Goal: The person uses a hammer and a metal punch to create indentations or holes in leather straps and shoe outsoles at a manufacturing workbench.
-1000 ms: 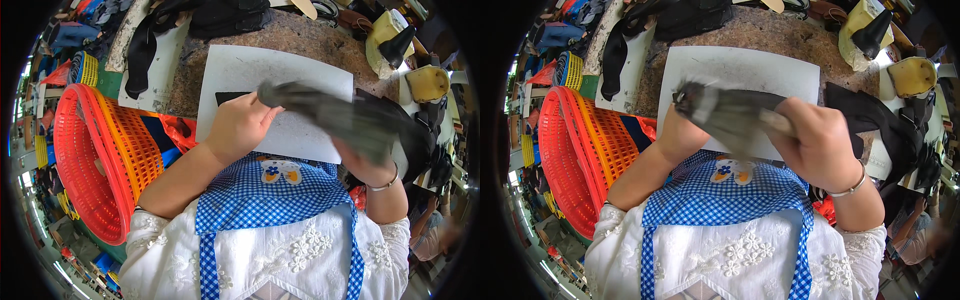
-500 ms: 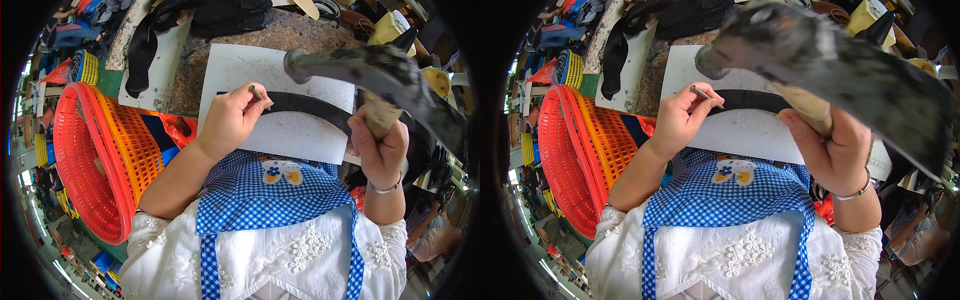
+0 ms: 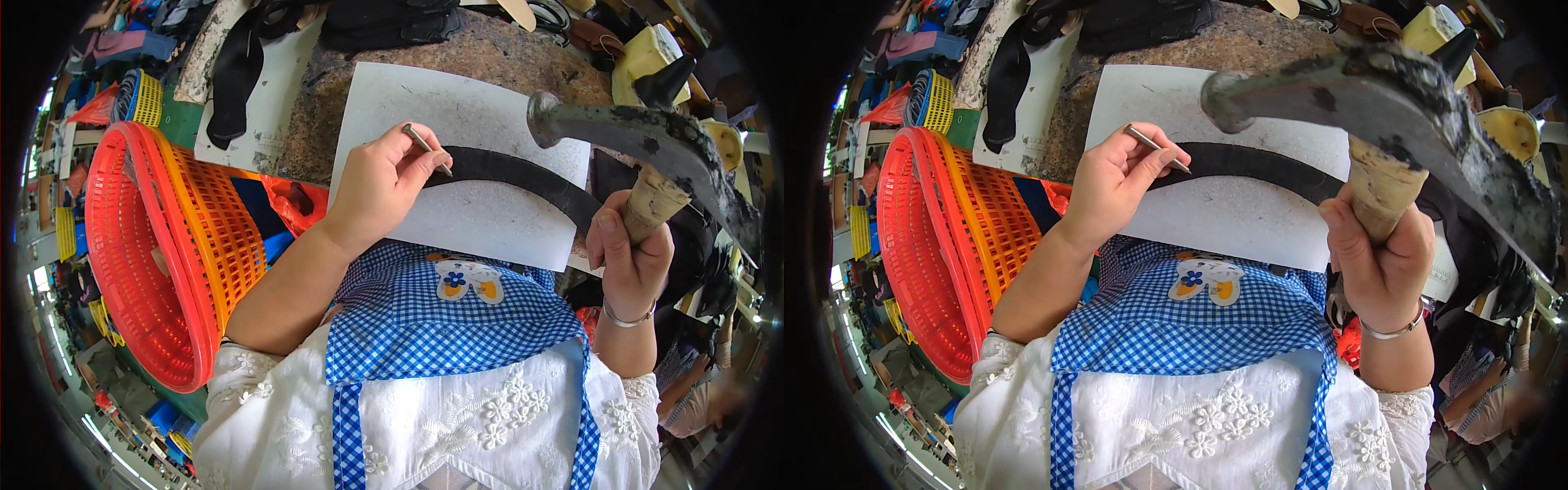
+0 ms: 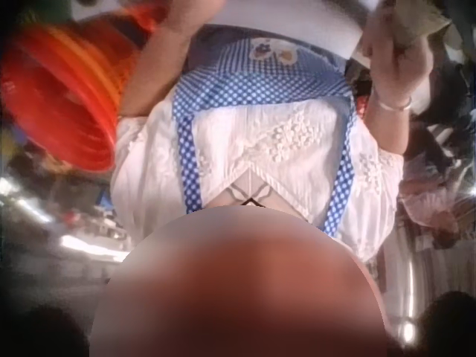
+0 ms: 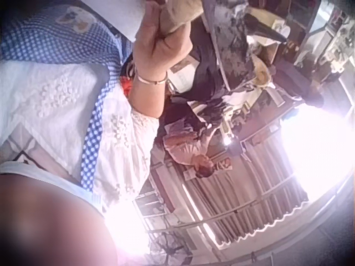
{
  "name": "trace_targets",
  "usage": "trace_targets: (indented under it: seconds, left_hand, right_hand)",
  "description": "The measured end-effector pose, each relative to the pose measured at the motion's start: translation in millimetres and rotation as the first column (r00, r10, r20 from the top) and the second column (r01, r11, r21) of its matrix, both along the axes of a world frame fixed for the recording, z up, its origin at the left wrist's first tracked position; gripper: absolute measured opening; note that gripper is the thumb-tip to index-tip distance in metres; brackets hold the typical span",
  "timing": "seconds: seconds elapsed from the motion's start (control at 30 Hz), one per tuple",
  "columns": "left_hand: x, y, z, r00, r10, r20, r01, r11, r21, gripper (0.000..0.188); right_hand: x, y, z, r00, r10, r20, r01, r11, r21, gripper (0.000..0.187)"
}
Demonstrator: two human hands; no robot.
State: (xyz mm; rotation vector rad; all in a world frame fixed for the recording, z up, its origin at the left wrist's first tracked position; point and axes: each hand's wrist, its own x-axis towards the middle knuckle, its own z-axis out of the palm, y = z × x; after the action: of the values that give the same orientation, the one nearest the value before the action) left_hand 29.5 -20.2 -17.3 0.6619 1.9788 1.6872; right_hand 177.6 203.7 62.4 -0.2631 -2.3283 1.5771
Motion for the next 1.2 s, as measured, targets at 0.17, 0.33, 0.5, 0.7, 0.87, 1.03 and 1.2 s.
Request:
trace_targets:
  seconds: [0.17,0.33,0.5,0.7,0.87,1.03,1.2]
  left_hand:
    - [0,-1,5,0.964,-0.070,-0.257,0.041,0.992,-0.117,0.007]
    - [-4,-1,13,0.962,-0.134,-0.236,0.108,0.987,-0.122,0.008]
    - [-7,-2,12,0.937,-0.193,-0.291,0.142,0.972,-0.188,0.007]
    - [-15,-12,3,0.980,0.057,0.193,-0.079,0.991,0.107,0.009]
    - [-11,-25,6,0.985,0.141,0.104,-0.166,0.940,0.298,0.011]
    - [-4,-17,6,0.996,0.074,-0.045,-0.065,0.983,0.169,0.010]
    - [-1,-6,-1,0.996,-0.023,-0.082,0.027,0.998,0.055,0.010]
  right_hand:
    - [6,-1,-10,1.000,0.005,0.016,-0.005,1.000,-0.020,0.013]
    - [6,-3,-12,1.000,0.007,0.001,-0.007,0.999,-0.034,0.013]
    - [6,-5,-14,0.999,0.032,0.022,-0.031,0.999,-0.029,0.012]
    - [23,0,-25,0.991,-0.042,0.127,0.056,0.993,-0.102,0.012]
    - [46,4,-43,0.967,-0.143,0.210,0.181,0.968,-0.175,0.013]
    - [66,6,-53,0.951,-0.042,0.307,0.052,0.998,-0.025,0.005]
    - [72,2,-60,0.940,0.077,0.332,-0.088,0.996,0.018,0.010]
